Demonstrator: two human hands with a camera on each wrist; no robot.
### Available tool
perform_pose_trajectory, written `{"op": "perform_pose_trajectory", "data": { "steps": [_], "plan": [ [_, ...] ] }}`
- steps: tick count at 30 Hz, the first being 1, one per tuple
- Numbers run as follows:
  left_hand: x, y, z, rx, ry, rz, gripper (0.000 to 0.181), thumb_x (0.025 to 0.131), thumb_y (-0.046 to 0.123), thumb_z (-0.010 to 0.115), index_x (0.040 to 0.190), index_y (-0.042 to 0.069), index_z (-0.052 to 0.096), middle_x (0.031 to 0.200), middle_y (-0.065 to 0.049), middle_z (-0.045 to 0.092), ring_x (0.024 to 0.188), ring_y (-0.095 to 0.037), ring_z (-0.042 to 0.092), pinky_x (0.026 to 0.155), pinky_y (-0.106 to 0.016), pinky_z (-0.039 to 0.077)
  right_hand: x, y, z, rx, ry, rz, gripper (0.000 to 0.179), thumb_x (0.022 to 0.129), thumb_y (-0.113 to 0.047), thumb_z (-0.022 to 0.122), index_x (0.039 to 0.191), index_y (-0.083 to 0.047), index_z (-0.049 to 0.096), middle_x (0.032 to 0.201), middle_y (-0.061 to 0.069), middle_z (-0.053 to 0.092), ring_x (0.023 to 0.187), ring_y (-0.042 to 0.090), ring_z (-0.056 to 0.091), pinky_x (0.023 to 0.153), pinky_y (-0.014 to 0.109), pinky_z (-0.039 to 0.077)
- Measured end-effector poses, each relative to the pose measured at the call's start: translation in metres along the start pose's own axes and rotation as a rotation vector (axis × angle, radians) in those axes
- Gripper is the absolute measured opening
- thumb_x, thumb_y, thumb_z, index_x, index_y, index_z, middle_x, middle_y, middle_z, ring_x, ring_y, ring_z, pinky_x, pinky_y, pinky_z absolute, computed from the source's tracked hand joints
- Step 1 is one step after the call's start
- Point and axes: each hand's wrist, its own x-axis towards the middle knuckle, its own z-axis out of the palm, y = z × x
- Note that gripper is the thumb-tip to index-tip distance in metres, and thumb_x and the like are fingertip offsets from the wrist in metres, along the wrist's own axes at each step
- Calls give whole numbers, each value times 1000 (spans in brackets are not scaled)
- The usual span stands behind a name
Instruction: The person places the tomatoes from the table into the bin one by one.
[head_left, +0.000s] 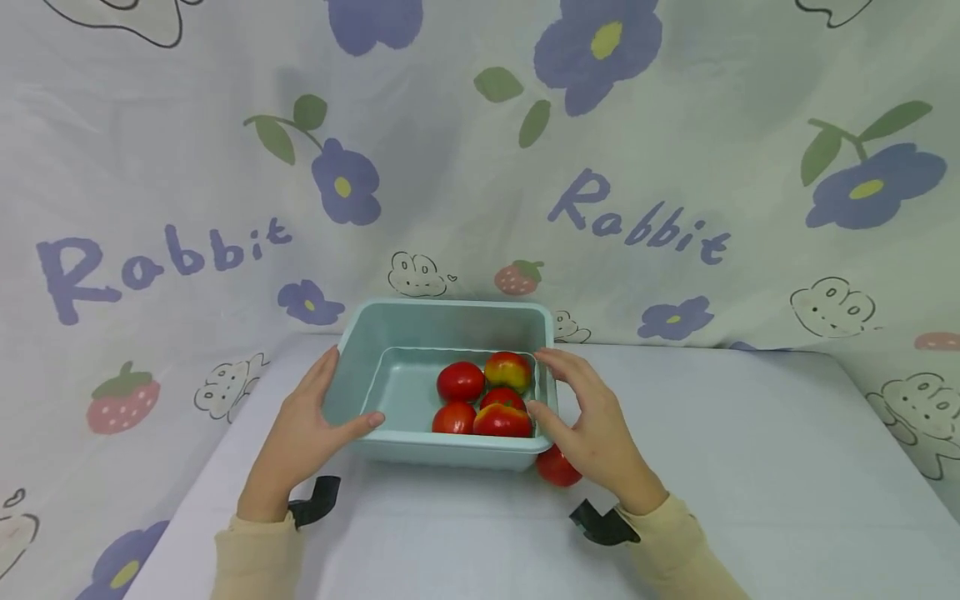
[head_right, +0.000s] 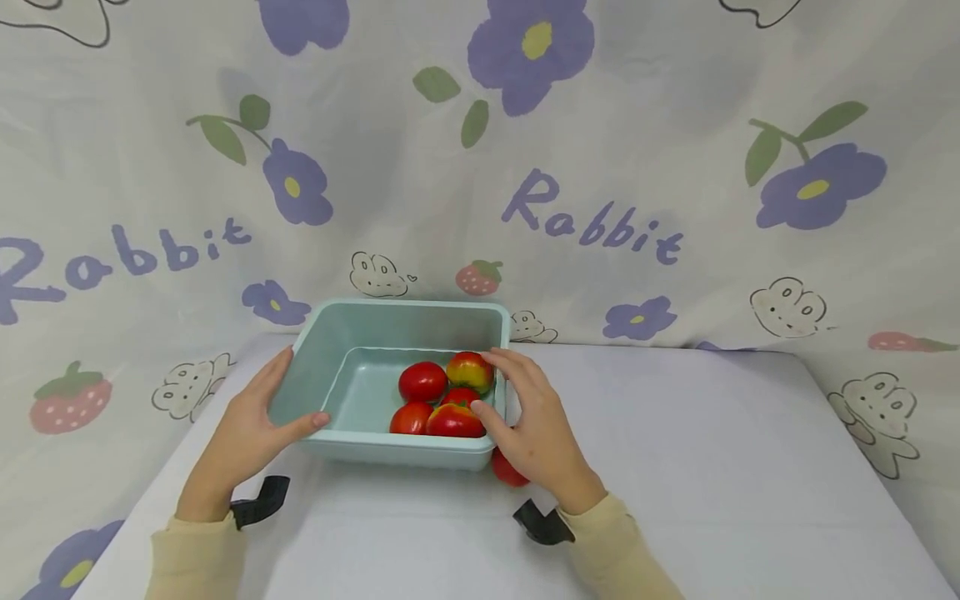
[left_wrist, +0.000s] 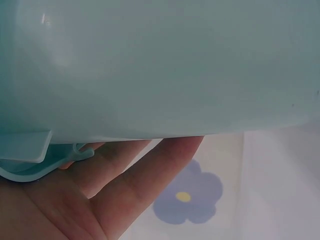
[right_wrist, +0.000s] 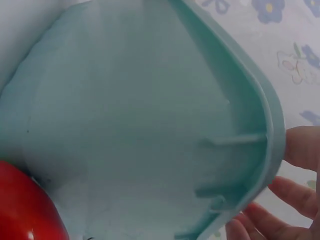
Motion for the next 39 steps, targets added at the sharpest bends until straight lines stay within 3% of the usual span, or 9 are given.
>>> {"op": "perform_pose_trajectory", "data": {
  "steps": [22, 30, 39],
  "plan": [
    [0, 1, -1, -1, -13, 3, 103, 75, 49, 72, 149, 11, 12, 153, -9, 16, 138, -32, 19, 101, -63, 25, 1, 28, -22, 65, 42, 108, 50, 86, -19, 67, 132, -16, 49, 129, -1, 51, 115, 17, 51, 85, 36, 51],
    [1, 2, -1, 12, -6, -1, 105, 74, 51, 72, 149, 10, 12, 153, -8, 16, 138, -31, 19, 102, -62, 25, 0, 38, -21, 82, -43, 223, 50, 85, -27, 67, 131, -15, 50, 130, 0, 51, 116, 23, 50, 84, 45, 51],
    [1, -2, 1, 10, 2, 6, 104, 74, 49, 72, 149, 10, 12, 154, -6, 15, 138, -32, 19, 100, -63, 26, -2, 51, -19, 131, -160, 335, 54, 84, -36, 67, 132, -18, 49, 132, 1, 49, 118, 27, 49, 85, 44, 51]
  ]
}}
